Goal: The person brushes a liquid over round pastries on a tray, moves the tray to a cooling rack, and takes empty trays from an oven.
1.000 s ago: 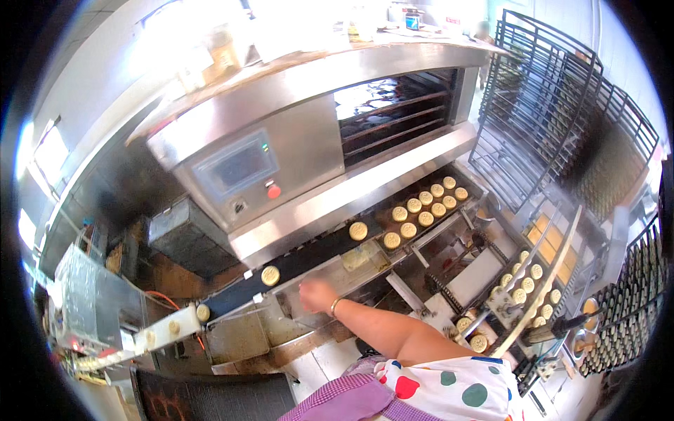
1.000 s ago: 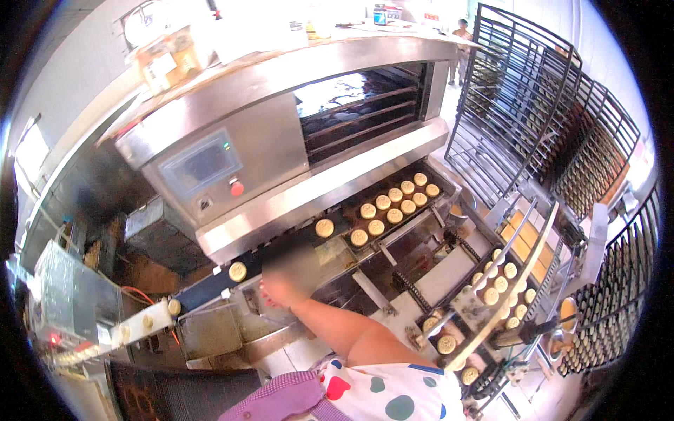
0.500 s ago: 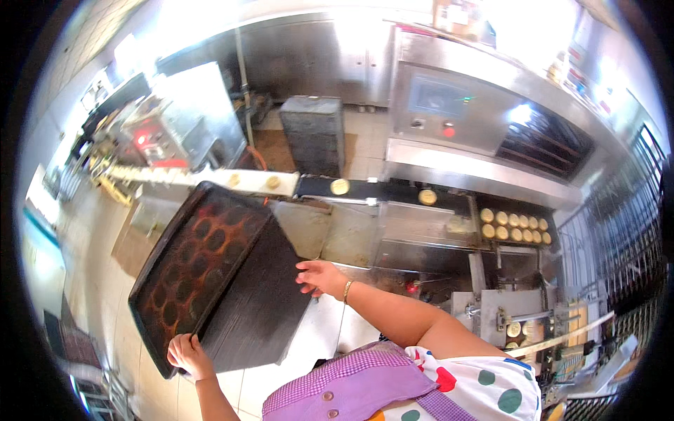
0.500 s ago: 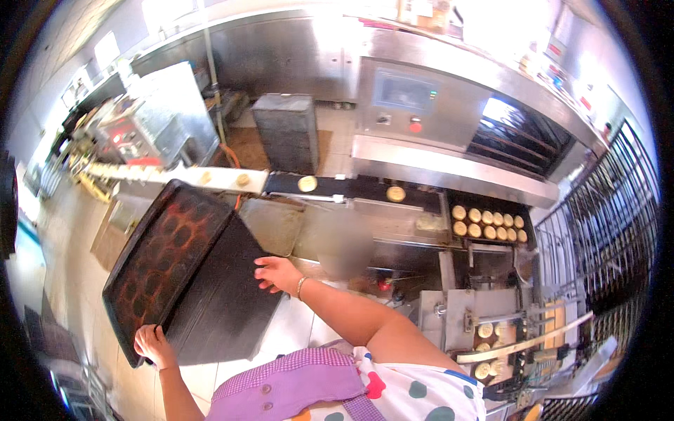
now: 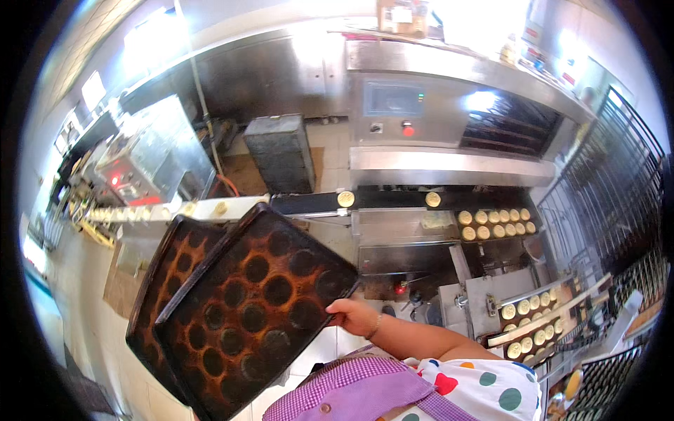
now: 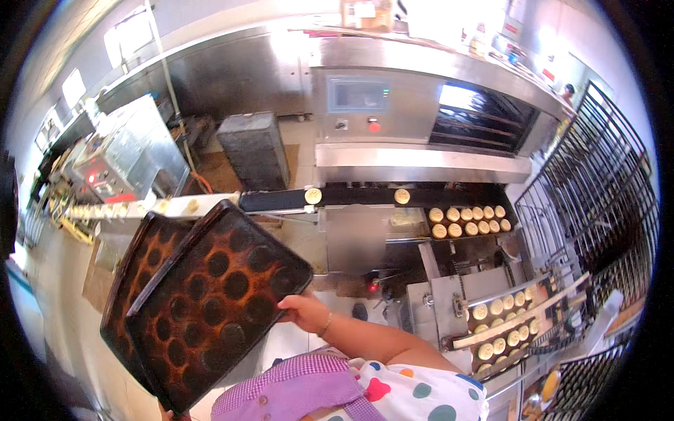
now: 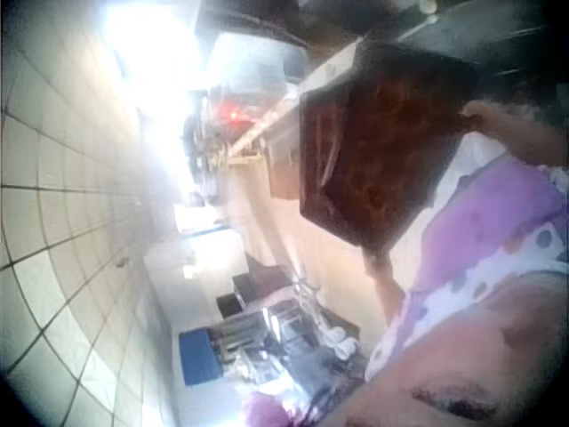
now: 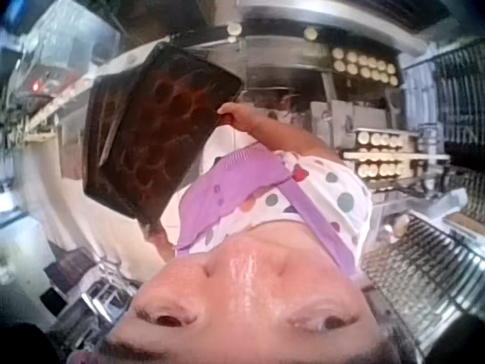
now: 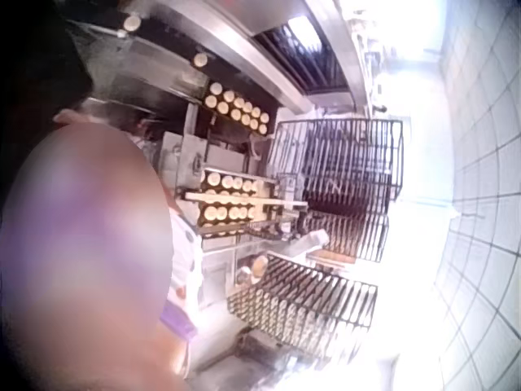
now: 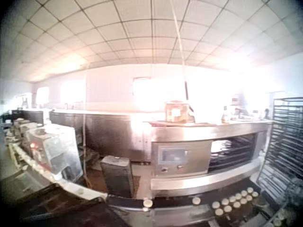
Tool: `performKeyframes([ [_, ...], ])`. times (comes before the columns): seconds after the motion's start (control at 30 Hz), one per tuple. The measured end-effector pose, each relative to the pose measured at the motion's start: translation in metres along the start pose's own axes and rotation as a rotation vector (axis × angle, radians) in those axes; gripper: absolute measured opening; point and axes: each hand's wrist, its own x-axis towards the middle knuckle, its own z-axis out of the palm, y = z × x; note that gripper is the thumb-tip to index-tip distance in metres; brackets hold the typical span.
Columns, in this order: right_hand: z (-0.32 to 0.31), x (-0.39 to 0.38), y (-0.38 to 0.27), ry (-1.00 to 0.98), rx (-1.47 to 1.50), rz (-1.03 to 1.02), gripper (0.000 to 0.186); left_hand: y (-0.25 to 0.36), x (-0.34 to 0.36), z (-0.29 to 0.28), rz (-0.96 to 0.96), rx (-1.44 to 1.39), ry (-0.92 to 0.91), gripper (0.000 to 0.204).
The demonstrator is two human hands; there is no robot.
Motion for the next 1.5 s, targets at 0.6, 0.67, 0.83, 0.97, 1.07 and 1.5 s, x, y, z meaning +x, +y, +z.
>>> performKeyframes([
  [0.6, -0.114, -0.216, -0.318, 0.943, -0.174, -1.921, 0.081, -0.184, -0.111, 0.754, -0.64, 0.109, -1.668, 0.093],
  [0.67, -0.127, -0.233, -0.362, 1.001, -0.186, -1.98, 0.081, -0.209, -0.137, 0.806, -0.687, 0.056, -1.734, 0.092],
  [0.83, -0.171, -0.253, -0.464, 1.073, -0.268, -2.049, 0.079, -0.245, -0.17, 0.913, -0.625, 0.068, -1.848, 0.09],
  [0.97, -0.2, -0.242, -0.553, 0.927, -0.311, -2.062, 0.077, -0.26, -0.171, 0.984, -0.497, 0.012, -1.882, 0.085],
  [1.07, -0.219, -0.219, -0.627, 0.954, -0.196, -1.904, 0.072, -0.277, -0.157, 1.031, -0.341, 0.106, -1.862, 0.077],
  [1.5, -0.22, -0.012, -0.816, 0.943, -0.225, -1.203, 0.094, -0.288, -0.002, 0.912, -0.045, 0.757, -1.662, 0.07],
])
